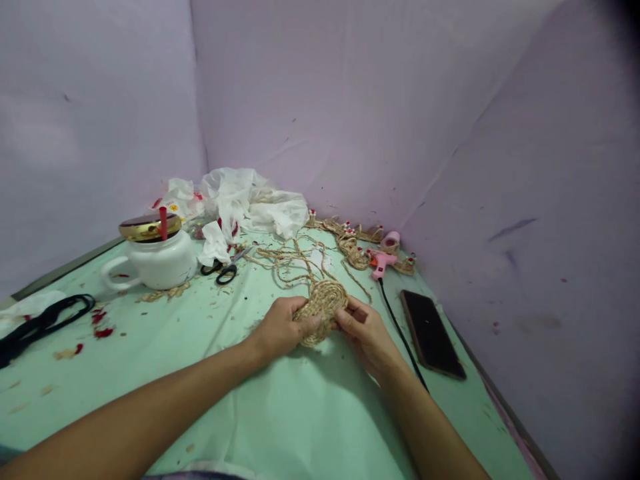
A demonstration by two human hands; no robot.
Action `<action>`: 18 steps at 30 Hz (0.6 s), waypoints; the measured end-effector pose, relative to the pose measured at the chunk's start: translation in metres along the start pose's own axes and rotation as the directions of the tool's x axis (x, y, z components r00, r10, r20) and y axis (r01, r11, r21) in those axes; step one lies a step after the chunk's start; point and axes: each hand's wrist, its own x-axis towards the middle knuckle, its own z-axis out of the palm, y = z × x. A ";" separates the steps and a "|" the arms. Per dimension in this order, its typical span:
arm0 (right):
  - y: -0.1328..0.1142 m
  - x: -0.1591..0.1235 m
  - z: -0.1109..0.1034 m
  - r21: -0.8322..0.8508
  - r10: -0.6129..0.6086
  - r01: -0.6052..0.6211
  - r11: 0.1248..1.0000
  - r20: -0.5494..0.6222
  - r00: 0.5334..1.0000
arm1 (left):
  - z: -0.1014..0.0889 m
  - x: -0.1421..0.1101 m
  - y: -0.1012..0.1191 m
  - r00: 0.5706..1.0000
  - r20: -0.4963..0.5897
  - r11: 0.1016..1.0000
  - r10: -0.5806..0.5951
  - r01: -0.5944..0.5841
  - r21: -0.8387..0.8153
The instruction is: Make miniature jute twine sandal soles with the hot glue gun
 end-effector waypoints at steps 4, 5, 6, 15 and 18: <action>-0.001 0.001 0.000 -0.057 -0.004 0.013 0.998 0.163 0.987 | -0.007 0.002 0.000 1.000 -0.019 0.999 0.005 -0.004 0.038; 0.001 0.001 -0.001 -0.075 -0.010 0.022 0.997 0.157 0.988 | -0.008 0.002 0.001 1.000 -0.019 0.998 0.008 -0.007 0.057; 0.002 0.002 -0.001 -0.091 -0.018 0.031 0.995 0.145 0.989 | -0.008 0.001 0.001 1.000 -0.021 0.997 0.011 -0.009 0.078; 0.006 0.001 0.002 -0.245 -0.059 0.075 0.967 0.074 0.995 | -0.007 -0.003 0.007 0.999 -0.034 0.961 0.037 -0.026 0.277; 0.009 0.001 0.003 -0.333 -0.092 0.103 0.937 0.050 0.995 | -0.007 -0.003 0.007 0.998 -0.043 0.945 0.051 -0.035 0.325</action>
